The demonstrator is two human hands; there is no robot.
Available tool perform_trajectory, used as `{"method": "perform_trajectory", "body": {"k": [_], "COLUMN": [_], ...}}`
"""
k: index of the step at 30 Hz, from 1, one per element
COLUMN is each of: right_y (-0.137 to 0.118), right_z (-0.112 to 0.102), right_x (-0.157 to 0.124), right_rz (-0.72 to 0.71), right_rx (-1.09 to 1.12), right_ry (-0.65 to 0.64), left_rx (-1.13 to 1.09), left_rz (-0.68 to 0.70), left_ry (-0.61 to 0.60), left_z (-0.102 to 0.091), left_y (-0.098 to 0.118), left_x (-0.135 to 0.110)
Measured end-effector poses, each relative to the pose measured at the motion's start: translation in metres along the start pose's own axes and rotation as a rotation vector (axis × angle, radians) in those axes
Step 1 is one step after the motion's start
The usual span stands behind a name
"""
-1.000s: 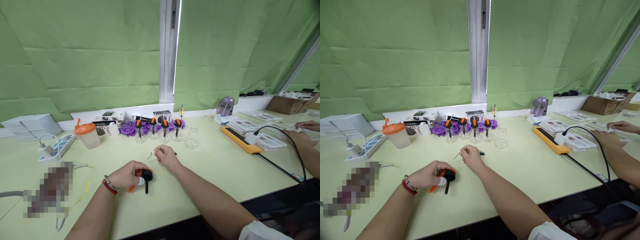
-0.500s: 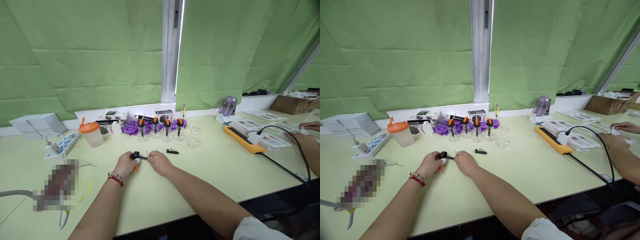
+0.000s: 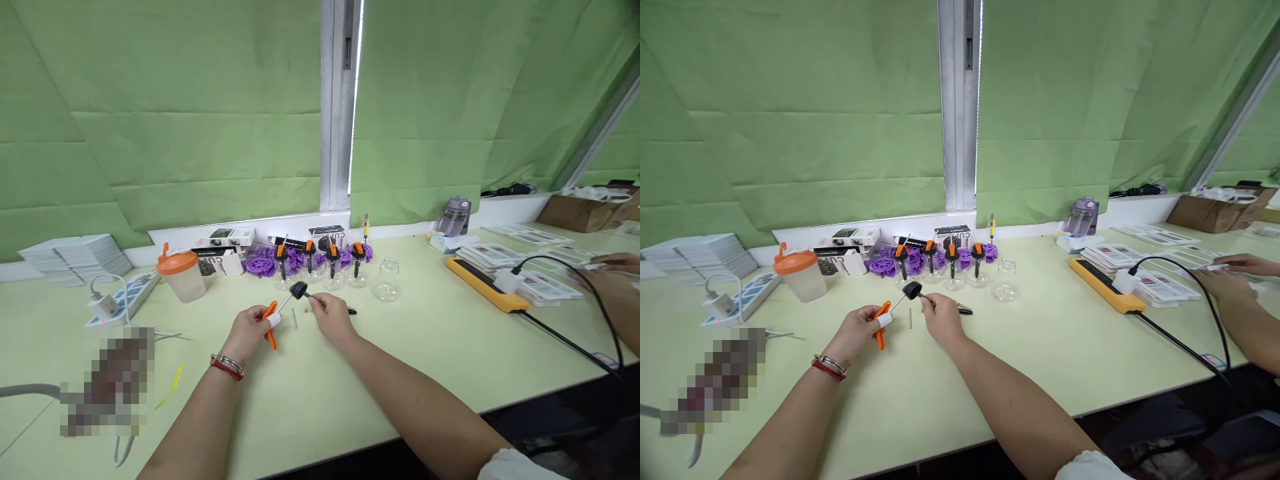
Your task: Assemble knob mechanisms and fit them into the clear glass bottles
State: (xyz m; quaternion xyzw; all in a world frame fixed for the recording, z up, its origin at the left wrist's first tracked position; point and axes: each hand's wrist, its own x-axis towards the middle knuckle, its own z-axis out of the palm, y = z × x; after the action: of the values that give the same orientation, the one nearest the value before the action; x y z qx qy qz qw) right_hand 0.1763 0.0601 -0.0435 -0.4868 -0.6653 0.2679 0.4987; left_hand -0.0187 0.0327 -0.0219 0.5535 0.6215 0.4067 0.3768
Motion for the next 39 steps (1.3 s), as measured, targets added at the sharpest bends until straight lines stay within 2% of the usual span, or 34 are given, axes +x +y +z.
{"method": "perform_trajectory", "body": {"k": [4,7,9,13,17,19,21,23,25,27,29,31,34,36,39], "right_y": [0.004,0.005,0.004,0.002,-0.001,-0.005,-0.009,-0.013,-0.018,-0.022,-0.024,-0.025,-0.026,-0.026,-0.027], "right_z": [-0.019,-0.03,-0.033,-0.035,-0.034,-0.031,-0.025,-0.017,-0.009,-0.004,-0.003,-0.005,-0.008,-0.009,-0.007], "right_x": [0.011,0.014,0.014,0.012,0.006,0.001,-0.005,-0.011,-0.016,-0.019,-0.02,-0.02,-0.019,-0.019,-0.021], "right_rz": [0.026,0.029,0.03,-0.003,-0.162,-0.283,-0.42,-0.564,-0.691,-0.789,-0.84,-0.825,-0.767,-0.763,-0.795], "right_rx": [0.108,0.137,0.154,0.16,0.075,0.004,-0.073,-0.161,-0.271,-0.373,-0.426,-0.421,-0.384,-0.375,-0.384], "right_ry": [0.187,0.21,0.205,0.211,0.232,0.206,0.169,0.146,0.132,0.116,0.116,0.153,0.203,0.196,0.153], "left_rx": [0.347,0.664,0.777,0.819,0.787,0.705,0.538,0.254,-0.014,-0.142,-0.158,-0.129,-0.112,-0.123,-0.109], "left_rz": [-0.026,-0.06,-0.1,-0.157,-0.152,-0.089,0.065,0.285,0.424,0.454,0.456,0.433,0.387,0.379,0.405], "left_ry": [0.163,0.223,0.242,0.275,0.299,0.366,0.427,0.366,0.143,-0.071,-0.172,-0.175,-0.118,-0.108,-0.165], "left_z": [-0.004,-0.003,0.0,0.008,0.008,0.003,-0.002,-0.005,-0.005,-0.002,0.0,-0.002,-0.008,-0.012,-0.015], "left_y": [-0.008,-0.012,-0.012,-0.011,-0.01,-0.008,-0.005,0.0,0.006,0.012,0.016,0.018,0.018,0.019,0.022], "left_x": [0.009,0.016,0.019,0.022,0.021,0.017,0.009,0.0,-0.011,-0.018,-0.022,-0.022,-0.021,-0.022,-0.026]}}
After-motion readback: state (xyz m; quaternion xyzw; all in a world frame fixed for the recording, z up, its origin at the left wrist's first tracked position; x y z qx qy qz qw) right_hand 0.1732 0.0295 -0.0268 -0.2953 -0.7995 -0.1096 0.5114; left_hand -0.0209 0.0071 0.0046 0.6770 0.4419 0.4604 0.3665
